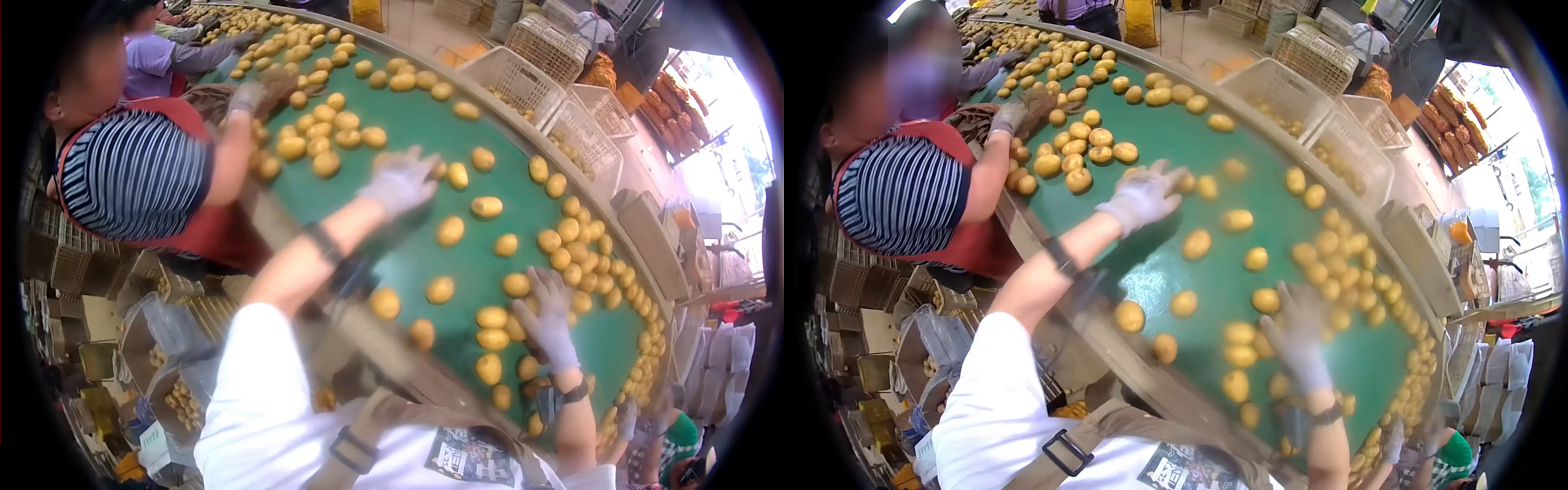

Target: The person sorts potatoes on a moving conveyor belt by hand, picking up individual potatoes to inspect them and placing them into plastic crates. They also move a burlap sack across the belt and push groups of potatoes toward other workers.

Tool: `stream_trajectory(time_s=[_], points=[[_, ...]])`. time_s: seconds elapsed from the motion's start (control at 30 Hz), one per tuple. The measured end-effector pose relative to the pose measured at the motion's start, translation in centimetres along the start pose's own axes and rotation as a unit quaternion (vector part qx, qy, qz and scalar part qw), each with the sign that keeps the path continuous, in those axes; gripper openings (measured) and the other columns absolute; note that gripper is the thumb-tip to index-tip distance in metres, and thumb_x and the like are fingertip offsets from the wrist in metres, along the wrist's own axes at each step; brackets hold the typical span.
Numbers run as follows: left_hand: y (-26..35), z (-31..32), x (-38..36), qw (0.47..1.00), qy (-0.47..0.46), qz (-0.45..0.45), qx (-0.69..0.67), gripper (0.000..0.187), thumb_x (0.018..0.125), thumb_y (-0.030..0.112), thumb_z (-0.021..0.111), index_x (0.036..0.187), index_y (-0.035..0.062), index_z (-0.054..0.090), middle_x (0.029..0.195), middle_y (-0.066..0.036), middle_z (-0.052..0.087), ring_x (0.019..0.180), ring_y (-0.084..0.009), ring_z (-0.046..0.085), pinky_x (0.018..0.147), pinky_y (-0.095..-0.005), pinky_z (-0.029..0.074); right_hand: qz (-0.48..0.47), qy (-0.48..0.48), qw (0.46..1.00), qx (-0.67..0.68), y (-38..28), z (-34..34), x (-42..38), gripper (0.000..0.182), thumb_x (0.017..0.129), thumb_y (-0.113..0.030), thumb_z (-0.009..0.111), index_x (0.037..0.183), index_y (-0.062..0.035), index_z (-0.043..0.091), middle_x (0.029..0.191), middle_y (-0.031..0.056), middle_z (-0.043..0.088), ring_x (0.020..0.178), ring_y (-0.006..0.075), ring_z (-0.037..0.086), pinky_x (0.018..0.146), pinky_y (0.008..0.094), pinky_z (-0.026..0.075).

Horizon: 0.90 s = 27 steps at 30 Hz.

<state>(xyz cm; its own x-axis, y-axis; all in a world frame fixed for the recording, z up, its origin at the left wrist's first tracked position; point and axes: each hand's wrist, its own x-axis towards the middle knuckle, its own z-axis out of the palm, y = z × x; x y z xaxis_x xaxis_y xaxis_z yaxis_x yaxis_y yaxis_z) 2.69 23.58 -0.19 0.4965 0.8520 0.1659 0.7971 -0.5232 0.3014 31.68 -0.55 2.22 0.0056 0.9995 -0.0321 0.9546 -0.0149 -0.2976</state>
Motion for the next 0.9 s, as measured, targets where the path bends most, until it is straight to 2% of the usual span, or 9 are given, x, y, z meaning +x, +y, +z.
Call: stream_trajectory(time_s=[0.1,0.23,0.33,0.43,0.57,0.73,0.8,0.87,0.9], points=[[2.3,3.1,3.2,0.997,-0.069,-0.017,0.002,0.059,0.090,0.020,0.059,0.148,0.0124,0.050,0.123,-0.018,0.067,0.109,-0.0378,0.066,0.093,-0.0475,0.053,-0.025,0.096,0.985,0.139,3.8,0.2,-2.5,0.050,0.090,-0.018,0.067,0.138,-0.0037,0.060,0.140,0.0210,0.058,0.136,0.0395,0.048,0.118,0.0491,0.033],[5.4,6.3,0.1,0.995,-0.069,0.073,-0.014,0.059,0.088,0.017,0.059,0.146,0.0126,0.051,0.122,-0.016,0.068,0.107,-0.0361,0.067,0.092,-0.0487,0.053,0.165,0.216,0.959,0.083,10.2,-2.2,-5.2,0.047,0.092,-0.011,0.063,0.138,-0.0027,0.059,0.151,0.0242,0.049,0.145,0.0407,0.041,0.120,0.0478,0.032],[7.0,5.5,-3.4,0.985,-0.098,0.144,0.009,0.048,0.086,0.017,0.060,0.134,0.0152,0.061,0.121,-0.014,0.067,0.106,-0.0358,0.067,0.091,-0.0484,0.054,-0.013,0.110,0.934,-0.339,17.1,-0.7,-7.6,0.053,0.095,-0.017,0.062,0.145,-0.0033,0.052,0.159,0.0259,0.038,0.150,0.0423,0.033,0.122,0.0485,0.029],[6.5,2.2,-6.9,0.976,-0.151,0.150,-0.044,0.040,0.088,0.018,0.059,0.128,0.0161,0.066,0.110,-0.014,0.069,0.100,-0.0363,0.067,0.089,-0.0472,0.055,0.130,0.099,0.986,-0.037,10.1,-1.2,-5.9,0.057,0.095,-0.020,0.061,0.148,-0.0042,0.048,0.162,0.0264,0.033,0.152,0.0432,0.028,0.123,0.0489,0.027],[3.9,-3.2,-13.0,0.986,-0.010,0.050,-0.156,0.032,0.092,0.019,0.061,0.122,0.0131,0.070,0.093,-0.016,0.068,0.090,-0.0365,0.067,0.081,-0.0430,0.056,0.122,0.124,0.981,-0.082,6.1,-2.4,-4.0,0.056,0.093,-0.023,0.064,0.146,-0.0058,0.052,0.153,0.0249,0.046,0.140,0.0433,0.043,0.117,0.0503,0.034],[1.3,-2.1,-18.5,0.987,0.151,-0.013,-0.061,0.034,0.087,0.010,0.069,0.121,0.0107,0.072,0.088,-0.013,0.067,0.084,-0.0334,0.065,0.075,-0.0418,0.054,-0.148,0.223,0.963,0.012,1.5,-1.1,4.8,0.046,0.089,-0.018,0.068,0.134,-0.0070,0.062,0.131,0.0185,0.063,0.121,0.0396,0.057,0.107,0.0502,0.042],[0.7,-1.2,-19.3,0.978,0.205,-0.012,-0.045,0.033,0.085,0.007,0.070,0.118,0.0101,0.074,0.086,-0.012,0.066,0.081,-0.0323,0.065,0.073,-0.0414,0.054,-0.235,0.174,0.954,0.066,-3.8,-0.9,9.6,0.047,0.088,-0.018,0.070,0.134,-0.0079,0.063,0.127,0.0176,0.065,0.115,0.0382,0.061,0.104,0.0502,0.045],[1.3,-0.8,-19.3,0.969,0.243,-0.028,-0.040,0.031,0.084,0.006,0.071,0.115,0.0099,0.075,0.084,-0.011,0.065,0.079,-0.0312,0.064,0.072,-0.0407,0.053,-0.332,0.250,0.907,0.074,-7.2,4.9,15.1,0.041,0.087,-0.017,0.068,0.127,-0.0080,0.066,0.122,0.0167,0.066,0.109,0.0364,0.063,0.097,0.0519,0.048],[1.3,-1.0,-19.6,0.967,0.254,-0.006,-0.025,0.030,0.085,0.007,0.071,0.114,0.0100,0.075,0.084,-0.011,0.065,0.079,-0.0309,0.064,0.071,-0.0405,0.053,-0.296,0.155,0.940,0.070,-10.5,4.6,16.8,0.035,0.088,-0.017,0.066,0.122,-0.0090,0.067,0.118,0.0162,0.067,0.108,0.0357,0.064,0.094,0.0517,0.049]])
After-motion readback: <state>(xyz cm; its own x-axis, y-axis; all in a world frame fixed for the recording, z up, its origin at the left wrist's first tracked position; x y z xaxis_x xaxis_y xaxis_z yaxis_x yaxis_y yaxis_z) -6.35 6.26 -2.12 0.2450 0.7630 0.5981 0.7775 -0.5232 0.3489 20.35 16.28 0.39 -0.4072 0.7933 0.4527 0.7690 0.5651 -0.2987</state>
